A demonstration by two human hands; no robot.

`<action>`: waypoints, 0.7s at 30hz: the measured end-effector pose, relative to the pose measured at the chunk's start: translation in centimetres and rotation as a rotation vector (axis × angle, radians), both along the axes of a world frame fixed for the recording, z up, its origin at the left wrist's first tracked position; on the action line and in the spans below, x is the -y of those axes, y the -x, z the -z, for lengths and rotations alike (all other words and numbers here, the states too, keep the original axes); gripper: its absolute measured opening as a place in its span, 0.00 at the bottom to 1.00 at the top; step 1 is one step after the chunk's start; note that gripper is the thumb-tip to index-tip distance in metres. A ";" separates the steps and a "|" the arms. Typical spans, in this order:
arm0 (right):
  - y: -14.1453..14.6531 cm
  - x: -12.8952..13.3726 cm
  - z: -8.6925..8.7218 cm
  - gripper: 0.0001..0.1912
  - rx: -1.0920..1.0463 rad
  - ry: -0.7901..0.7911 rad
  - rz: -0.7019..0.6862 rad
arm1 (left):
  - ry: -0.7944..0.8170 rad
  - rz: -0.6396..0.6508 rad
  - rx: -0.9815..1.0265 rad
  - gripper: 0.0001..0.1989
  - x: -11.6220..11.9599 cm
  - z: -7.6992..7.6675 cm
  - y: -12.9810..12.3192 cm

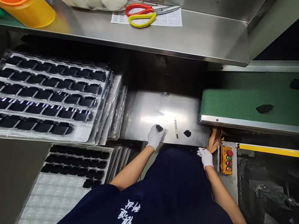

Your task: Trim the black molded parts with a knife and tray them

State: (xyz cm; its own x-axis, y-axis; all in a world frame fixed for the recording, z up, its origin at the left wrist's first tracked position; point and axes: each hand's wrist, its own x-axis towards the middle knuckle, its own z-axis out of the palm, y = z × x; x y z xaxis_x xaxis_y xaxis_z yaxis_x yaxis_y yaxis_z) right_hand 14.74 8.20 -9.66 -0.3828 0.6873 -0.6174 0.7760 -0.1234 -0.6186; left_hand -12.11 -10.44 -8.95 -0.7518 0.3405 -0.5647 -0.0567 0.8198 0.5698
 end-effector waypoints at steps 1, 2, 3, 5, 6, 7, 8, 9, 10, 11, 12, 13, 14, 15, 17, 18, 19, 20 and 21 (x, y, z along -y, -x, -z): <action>-0.5 0.2 -0.5 0.26 -0.015 -0.024 0.032 | -0.039 0.003 0.004 0.25 -0.1 -0.8 -0.3; -0.9 0.3 -1.1 0.28 -0.033 -0.052 0.059 | -0.088 0.015 0.007 0.25 -0.4 -1.7 -0.7; -1.3 0.5 -1.9 0.30 -0.052 -0.081 0.080 | -0.144 0.041 0.013 0.24 -0.8 -2.7 -1.2; -1.9 0.7 -3.9 0.31 -0.098 -0.139 0.099 | -0.268 0.155 0.045 0.23 -1.9 -4.8 -2.5; -2.0 0.7 -5.1 0.30 -0.123 -0.165 0.098 | -0.332 0.238 0.067 0.23 -2.6 -6.0 -3.3; -2.0 0.7 -6.4 0.28 -0.147 -0.189 0.091 | -0.396 0.330 0.090 0.22 -3.4 -7.2 -4.1; -2.0 0.6 -7.8 0.27 -0.172 -0.208 0.081 | -0.458 0.426 0.116 0.22 -4.3 -8.3 -5.1; -1.8 0.4 -9.1 0.25 -0.200 -0.225 0.062 | -0.528 0.538 0.140 0.23 -5.1 -9.5 -6.1; -1.7 0.2 -10.5 0.23 -0.233 -0.244 0.031 | -0.607 0.669 0.155 0.24 -6.0 -10.6 -7.1; -1.6 0.0 -11.8 0.21 -0.273 -0.268 -0.008 | -0.687 0.808 0.153 0.25 -6.7 -11.6 -8.1; -1.6 -0.3 -13.0 0.20 -0.315 -0.294 -0.053 | -0.754 0.939 0.128 0.26 -7.4 -12.5 -9.1; -1.6 -0.7 -14.0 0.18 -0.354 -0.315 -0.097 | -0.797 1.051 0.080 0.25 -8.1 -13.3 -10.0; -1.8 -1.1 -14.8 0.17 -0.387 -0.327 -0.132 | -0.811 1.134 0.016 0.24 -8.6 -14.0 -10.9; -2.2 -1.6 -15.5 0.16 -0.419 -0.327 -0.144 | -0.800 1.181 -0.051 0.22 -9.1 -14.7 -11.6; -3.1 -2.5 -16.1 0.13 -0.499 -0.289 -0.111 | -0.748 1.194 -0.151 0.17 -9.8 -15.8 -12.7; -3.6 -2.8 -16.2 0.15 -0.549 -0.260 -0.104 | -0.737 1.184 -0.180 0.16 -10.1 -16.3 -13.1; -4.0 -3.2 -16.0 0.20 -0.591 -0.237 -0.117 | -0.744 1.158 -0.197 0.16 -10.3 -16.7 -13.5; -4.3 -3.4 -15.7 0.26 -0.613 -0.221 -0.155 | -0.762 1.112 -0.203 0.17 -10.6 -17.2 -13.8; -4.5 -3.5 -15.3 0.31 -0.611 -0.218 -0.215 | -0.771 1.052 -0.188 0.18 -10.8 -17.7 -14.2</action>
